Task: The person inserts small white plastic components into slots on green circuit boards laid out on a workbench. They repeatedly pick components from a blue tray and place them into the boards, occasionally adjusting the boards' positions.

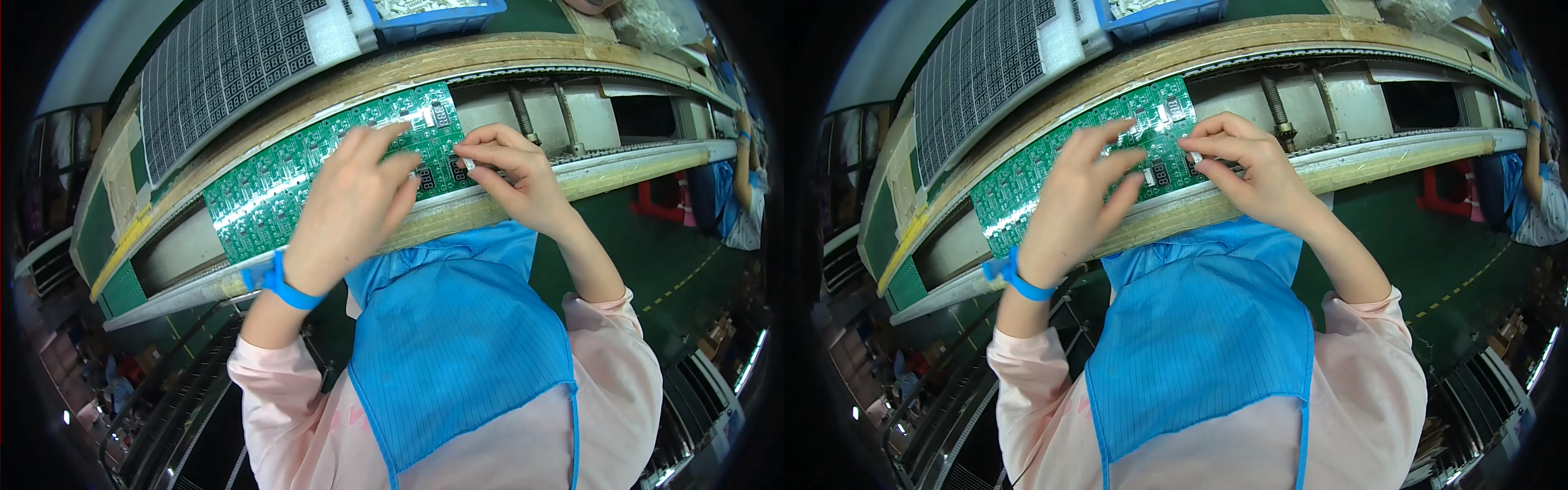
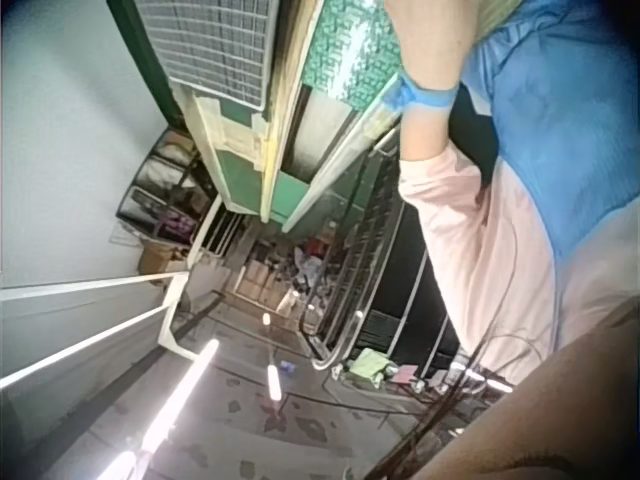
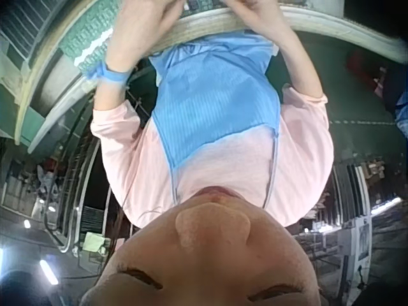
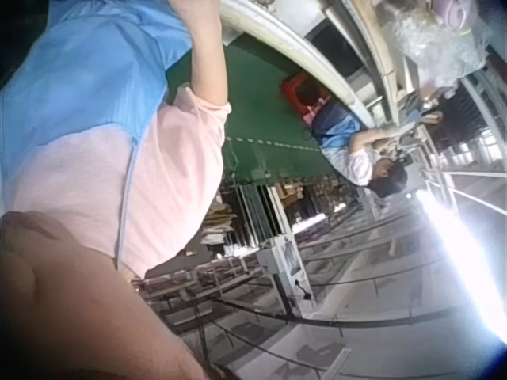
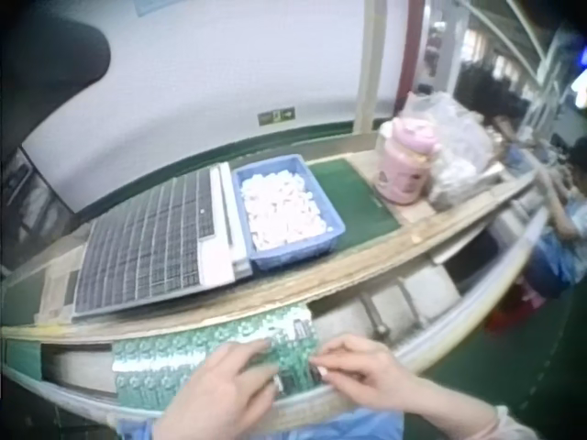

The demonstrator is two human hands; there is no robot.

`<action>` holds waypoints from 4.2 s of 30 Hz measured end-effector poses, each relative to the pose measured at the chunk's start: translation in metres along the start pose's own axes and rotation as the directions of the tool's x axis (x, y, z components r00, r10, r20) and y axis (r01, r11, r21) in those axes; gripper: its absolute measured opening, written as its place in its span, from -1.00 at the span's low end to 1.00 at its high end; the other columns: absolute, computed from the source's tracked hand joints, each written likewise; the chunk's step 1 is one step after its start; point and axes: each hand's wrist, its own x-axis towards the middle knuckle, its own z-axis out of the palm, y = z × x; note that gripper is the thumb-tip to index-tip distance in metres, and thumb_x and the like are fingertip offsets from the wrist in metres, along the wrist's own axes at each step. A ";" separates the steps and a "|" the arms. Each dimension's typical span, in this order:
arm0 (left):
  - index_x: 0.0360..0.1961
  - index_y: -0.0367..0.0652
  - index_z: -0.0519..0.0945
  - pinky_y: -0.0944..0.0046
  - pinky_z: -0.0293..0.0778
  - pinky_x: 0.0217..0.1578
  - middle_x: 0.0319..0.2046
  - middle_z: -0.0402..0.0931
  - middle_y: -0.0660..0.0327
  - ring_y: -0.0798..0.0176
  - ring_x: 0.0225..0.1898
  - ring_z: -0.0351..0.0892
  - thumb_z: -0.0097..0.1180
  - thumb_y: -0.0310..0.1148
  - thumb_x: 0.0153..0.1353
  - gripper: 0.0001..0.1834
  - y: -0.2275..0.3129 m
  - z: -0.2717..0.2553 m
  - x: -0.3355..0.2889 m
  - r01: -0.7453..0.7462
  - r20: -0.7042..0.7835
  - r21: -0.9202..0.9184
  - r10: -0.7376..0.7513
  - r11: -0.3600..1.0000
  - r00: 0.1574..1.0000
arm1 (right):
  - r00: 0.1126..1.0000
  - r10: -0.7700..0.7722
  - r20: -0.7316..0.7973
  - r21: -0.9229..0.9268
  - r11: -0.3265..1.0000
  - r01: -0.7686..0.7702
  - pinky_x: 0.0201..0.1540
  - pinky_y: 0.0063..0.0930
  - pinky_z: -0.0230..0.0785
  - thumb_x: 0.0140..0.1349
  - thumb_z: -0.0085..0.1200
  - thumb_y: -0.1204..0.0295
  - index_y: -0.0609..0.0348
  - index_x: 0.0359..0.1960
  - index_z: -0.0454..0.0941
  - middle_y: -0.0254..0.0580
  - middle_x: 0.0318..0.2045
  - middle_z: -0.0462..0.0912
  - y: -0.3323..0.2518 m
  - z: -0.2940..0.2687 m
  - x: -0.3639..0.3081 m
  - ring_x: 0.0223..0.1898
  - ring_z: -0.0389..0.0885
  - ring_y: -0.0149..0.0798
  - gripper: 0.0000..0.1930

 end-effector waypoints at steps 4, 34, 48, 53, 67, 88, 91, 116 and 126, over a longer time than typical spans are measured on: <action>-0.35 -0.28 0.67 0.07 0.57 -0.10 -0.26 0.65 -0.06 -0.04 -0.16 0.65 0.25 -0.45 0.09 -0.87 -0.008 -0.016 0.077 -0.189 -0.171 0.124 0.209 0.974 0.963 | 0.998 0.050 0.032 -0.052 0.997 -0.049 -0.07 -0.47 0.55 0.19 0.16 0.69 0.28 -0.01 0.66 -0.11 -0.10 0.61 0.002 0.001 0.001 -0.10 0.67 -0.24 -0.68; -0.44 -0.33 0.71 -0.02 0.65 -0.18 -0.38 0.65 -0.24 -0.19 -0.27 0.71 0.20 -0.50 0.05 -0.89 -0.101 0.088 0.275 0.153 -0.438 0.013 -0.132 0.988 0.889 | 0.996 -0.070 0.063 -0.321 0.943 0.086 -0.01 -0.32 0.51 0.14 0.14 0.69 0.30 -0.19 0.69 -0.05 -0.12 0.66 -0.006 0.000 0.021 -0.08 0.66 -0.08 -0.79; -0.45 -0.31 0.72 -0.02 0.64 -0.21 -0.39 0.66 -0.22 -0.20 -0.26 0.71 0.13 -0.56 0.06 -0.87 -0.092 0.069 0.271 0.123 -0.548 0.084 -0.057 0.989 0.834 | 0.973 0.080 0.215 -0.430 0.903 0.021 0.08 -0.34 0.34 0.18 0.18 0.64 0.27 -0.13 0.73 -0.19 -0.18 0.65 -0.001 0.002 0.028 -0.03 0.51 -0.16 -0.77; -0.43 -0.37 0.71 -0.05 0.63 -0.23 -0.41 0.62 -0.30 -0.26 -0.28 0.70 0.07 -0.56 0.10 -0.83 -0.030 0.025 0.217 -0.128 -0.606 -0.234 -0.042 0.964 0.794 | 0.976 0.064 0.209 -0.488 0.872 0.047 0.05 -0.34 0.35 0.17 0.17 0.66 0.29 -0.16 0.72 -0.16 -0.20 0.64 -0.003 0.006 0.026 -0.04 0.52 -0.13 -0.79; -0.16 -0.33 0.63 0.12 0.54 -0.20 -0.24 0.61 -0.02 -0.07 -0.22 0.64 0.10 -0.62 0.21 -0.82 -0.020 0.005 0.006 -0.120 -0.571 -0.285 -0.067 0.951 0.818 | 0.992 -0.054 0.110 -0.577 0.809 0.108 -0.03 -0.23 0.49 0.05 0.22 0.71 0.31 -0.21 0.71 -0.10 -0.21 0.67 -0.016 0.026 0.016 -0.11 0.62 -0.04 -0.76; 0.00 -0.18 0.62 -0.26 0.37 0.23 -0.14 0.62 0.02 -0.26 0.25 0.45 0.08 -0.58 0.25 -0.71 -0.032 0.045 -0.064 0.259 -0.269 0.016 -0.245 0.966 0.931 | 0.991 -0.109 -0.083 -0.538 0.842 0.047 -0.03 -0.47 0.49 0.24 0.26 0.42 0.16 -0.06 0.70 -0.21 -0.11 0.74 -0.026 -0.048 0.075 -0.12 0.68 -0.36 -0.75; 0.03 -0.16 0.61 -0.27 0.38 0.22 -0.10 0.63 0.05 -0.28 0.24 0.45 0.07 -0.59 0.23 -0.66 -0.022 0.049 -0.052 0.218 -0.239 0.041 -0.202 0.975 0.950 | 0.977 -0.147 -0.154 -0.566 0.824 0.034 -0.06 -0.52 0.48 0.33 0.15 0.52 0.26 -0.01 0.65 -0.23 -0.16 0.73 -0.014 -0.074 0.133 -0.16 0.66 -0.38 -0.77; -0.11 -0.25 0.69 0.10 0.50 0.00 -0.13 0.66 0.08 0.00 -0.03 0.57 0.39 -0.50 0.03 -0.67 -0.059 0.038 -0.007 0.108 -0.253 -0.086 -0.126 0.990 0.959 | 0.989 -0.130 -0.076 -0.575 0.815 0.063 -0.05 -0.14 0.52 0.12 0.09 0.47 0.36 -0.29 0.71 0.24 -0.32 0.70 0.044 -0.049 0.226 -0.20 0.70 0.13 -0.78; -0.28 -0.23 0.75 0.14 0.51 -0.06 -0.19 0.71 0.17 0.08 -0.09 0.58 0.35 -0.51 0.07 -0.85 -0.052 0.044 0.005 0.111 -0.266 -0.089 -0.131 0.990 0.955 | 0.977 -0.189 -0.095 -0.705 0.705 0.068 -0.07 -0.08 0.52 0.11 0.06 0.52 0.36 -0.34 0.71 0.26 -0.34 0.69 0.042 -0.043 0.224 -0.21 0.70 0.16 -0.80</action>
